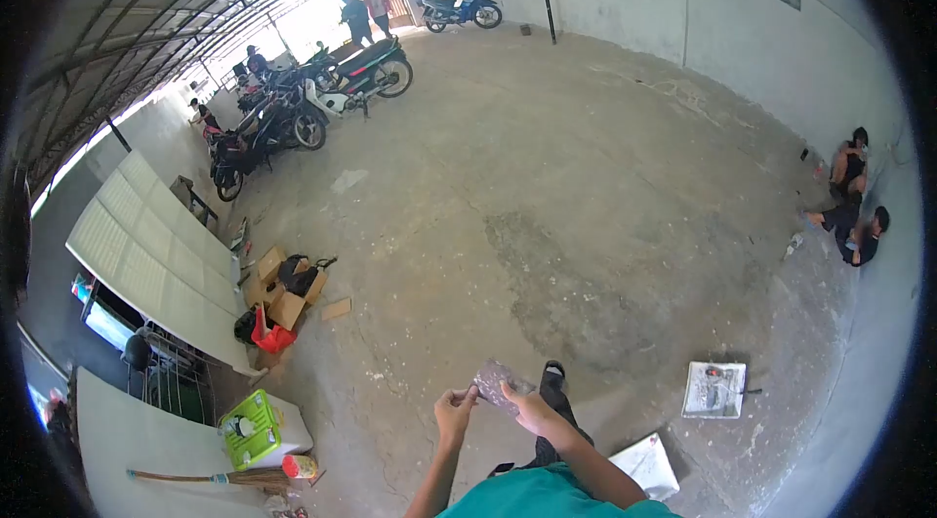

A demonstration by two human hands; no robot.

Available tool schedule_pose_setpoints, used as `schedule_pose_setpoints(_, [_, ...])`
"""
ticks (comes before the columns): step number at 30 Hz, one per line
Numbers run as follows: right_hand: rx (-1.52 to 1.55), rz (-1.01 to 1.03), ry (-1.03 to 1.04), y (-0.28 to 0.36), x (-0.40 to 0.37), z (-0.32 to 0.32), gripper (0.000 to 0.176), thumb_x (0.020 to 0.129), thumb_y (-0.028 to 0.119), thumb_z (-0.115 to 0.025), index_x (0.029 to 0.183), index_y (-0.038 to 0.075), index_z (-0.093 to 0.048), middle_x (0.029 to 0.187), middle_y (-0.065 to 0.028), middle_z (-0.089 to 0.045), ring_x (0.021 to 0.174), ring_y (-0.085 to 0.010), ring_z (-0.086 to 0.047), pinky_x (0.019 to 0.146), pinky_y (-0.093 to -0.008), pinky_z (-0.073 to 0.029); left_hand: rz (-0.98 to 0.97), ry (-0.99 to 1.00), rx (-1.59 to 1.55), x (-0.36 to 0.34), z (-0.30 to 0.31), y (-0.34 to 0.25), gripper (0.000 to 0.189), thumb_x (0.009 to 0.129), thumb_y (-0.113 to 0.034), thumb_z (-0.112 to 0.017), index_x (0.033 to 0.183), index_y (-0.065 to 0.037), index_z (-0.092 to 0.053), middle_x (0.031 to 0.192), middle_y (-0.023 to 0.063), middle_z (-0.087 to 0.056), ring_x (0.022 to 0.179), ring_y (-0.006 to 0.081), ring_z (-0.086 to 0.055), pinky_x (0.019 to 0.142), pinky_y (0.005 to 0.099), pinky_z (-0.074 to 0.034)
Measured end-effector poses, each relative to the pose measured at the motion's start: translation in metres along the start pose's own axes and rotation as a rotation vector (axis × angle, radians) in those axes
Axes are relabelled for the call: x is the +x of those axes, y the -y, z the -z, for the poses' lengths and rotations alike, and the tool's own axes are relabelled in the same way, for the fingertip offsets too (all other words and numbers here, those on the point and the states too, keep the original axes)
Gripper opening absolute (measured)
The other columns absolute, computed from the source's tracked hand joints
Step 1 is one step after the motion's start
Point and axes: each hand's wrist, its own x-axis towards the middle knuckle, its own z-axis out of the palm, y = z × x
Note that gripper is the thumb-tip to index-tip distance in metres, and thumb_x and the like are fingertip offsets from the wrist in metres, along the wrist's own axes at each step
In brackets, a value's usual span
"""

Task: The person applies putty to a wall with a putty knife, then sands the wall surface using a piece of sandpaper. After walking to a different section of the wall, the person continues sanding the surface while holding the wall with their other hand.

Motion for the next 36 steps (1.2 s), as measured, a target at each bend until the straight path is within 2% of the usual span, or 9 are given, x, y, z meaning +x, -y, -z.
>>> schedule_pose_setpoints(6, [-0.876, 0.129, -0.009, 0.143, 0.094, 0.008, 0.044, 0.087, 0.036, -0.055, 0.109, -0.002, -0.053, 0.088, -0.0032, -0.059, 0.084, -0.0112, -0.054, 0.073, -0.0254, -0.042, -0.017, 0.019, -0.070, 0.142, -0.077, -0.051, 0.026, 0.075, -0.022, -0.072, 0.075, 0.002, -0.062, 0.068, 0.0073, -0.064, 0.063, 0.0091, -0.057, 0.058, 0.0211, -0.044])
schedule_pose_setpoints(9, [-0.219, 0.234, -0.015, 0.228, 0.114, -0.019, 0.048, 0.088, 0.040, -0.052, 0.107, -0.004, -0.055, 0.088, -0.0029, -0.058, 0.082, -0.0103, -0.051, 0.072, -0.0247, -0.041, -0.058, 0.097, -0.074, 0.211, -0.119, -0.082, 0.024, 0.075, -0.020, -0.072, 0.074, 0.001, -0.062, 0.068, 0.0072, -0.063, 0.062, 0.0089, -0.056, 0.057, 0.0213, -0.043])
schedule_pose_setpoints(14, [-0.442, 0.145, -0.213, 0.291, 0.171, 0.013, 0.050, 0.087, 0.047, -0.050, 0.109, 0.002, -0.057, 0.094, -0.0026, -0.057, 0.084, -0.0106, -0.050, 0.077, -0.0264, -0.041, -0.142, 0.156, 0.096, 0.282, -0.193, -0.128, 0.024, 0.075, -0.019, -0.072, 0.072, 0.002, -0.062, 0.065, 0.0067, -0.062, 0.059, 0.0091, -0.056, 0.056, 0.0215, -0.043])
schedule_pose_setpoints(23, [-0.454, 0.386, -0.521, 0.387, 0.309, 0.080, 0.054, 0.088, 0.046, -0.048, 0.118, 0.001, -0.050, 0.107, -0.0062, -0.057, 0.098, -0.0132, -0.050, 0.087, -0.0283, -0.039, -0.160, 0.343, 0.122, 0.426, -0.341, -0.153, 0.022, 0.077, -0.018, -0.069, 0.075, 0.003, -0.063, 0.061, 0.0044, -0.060, 0.055, 0.0071, -0.052, 0.054, 0.0203, -0.042])
schedule_pose_setpoints(26, [-0.394, 0.619, -0.512, 0.468, 0.406, 0.096, 0.052, 0.089, 0.043, -0.046, 0.118, 0.001, -0.050, 0.108, -0.0058, -0.058, 0.098, -0.0129, -0.050, 0.088, -0.0283, -0.039, -0.236, 0.458, 0.077, 0.544, -0.406, -0.189, 0.021, 0.080, -0.018, -0.067, 0.077, 0.003, -0.062, 0.063, 0.0037, -0.059, 0.056, 0.0068, -0.052, 0.054, 0.0202, -0.042])
schedule_pose_setpoints(31, [-0.541, 0.415, -0.653, 0.603, 0.450, 0.073, 0.055, 0.090, 0.047, -0.041, 0.121, 0.002, -0.048, 0.109, -0.0131, -0.058, 0.101, -0.0193, -0.052, 0.089, -0.0327, -0.039, -0.224, 0.633, 0.038, 0.662, -0.475, -0.250, 0.019, 0.082, -0.014, -0.064, 0.080, 0.004, -0.063, 0.068, 0.0037, -0.061, 0.061, 0.0076, -0.054, 0.058, 0.0208, -0.044])
schedule_pose_setpoints(33, [-0.487, 0.667, -0.684, 0.631, 0.489, 0.086, 0.056, 0.089, 0.048, -0.042, 0.120, 0.001, -0.048, 0.106, -0.0139, -0.059, 0.099, -0.0189, -0.052, 0.088, -0.0317, -0.039, -0.256, 0.726, 0.061, 0.696, -0.498, -0.275, 0.022, 0.082, -0.016, -0.063, 0.089, 0.005, -0.064, 0.074, 0.0077, -0.065, 0.066, 0.0107, -0.058, 0.061, 0.0231, -0.046])
schedule_pose_setpoints(35, [-0.424, 0.281, -0.726, 0.681, 0.475, 0.063, 0.055, 0.091, 0.045, -0.041, 0.119, -0.002, -0.048, 0.107, -0.0138, -0.058, 0.100, -0.0186, -0.052, 0.089, -0.0298, -0.039, -0.303, 0.771, 0.106, 0.724, -0.518, -0.281, 0.027, 0.082, -0.020, -0.064, 0.096, 0.003, -0.064, 0.079, 0.0112, -0.066, 0.067, 0.0128, -0.060, 0.062, 0.0252, -0.047])
schedule_pose_setpoints(36, [-0.389, 0.432, -0.703, 0.688, 0.484, 0.063, 0.053, 0.092, 0.042, -0.040, 0.119, -0.003, -0.048, 0.109, -0.0128, -0.057, 0.102, -0.0185, -0.051, 0.090, -0.0293, -0.038, -0.282, 0.786, 0.129, 0.733, -0.523, -0.283, 0.030, 0.080, -0.024, -0.065, 0.097, 0.001, -0.064, 0.079, 0.0125, -0.066, 0.067, 0.0132, -0.060, 0.062, 0.0260, -0.047])
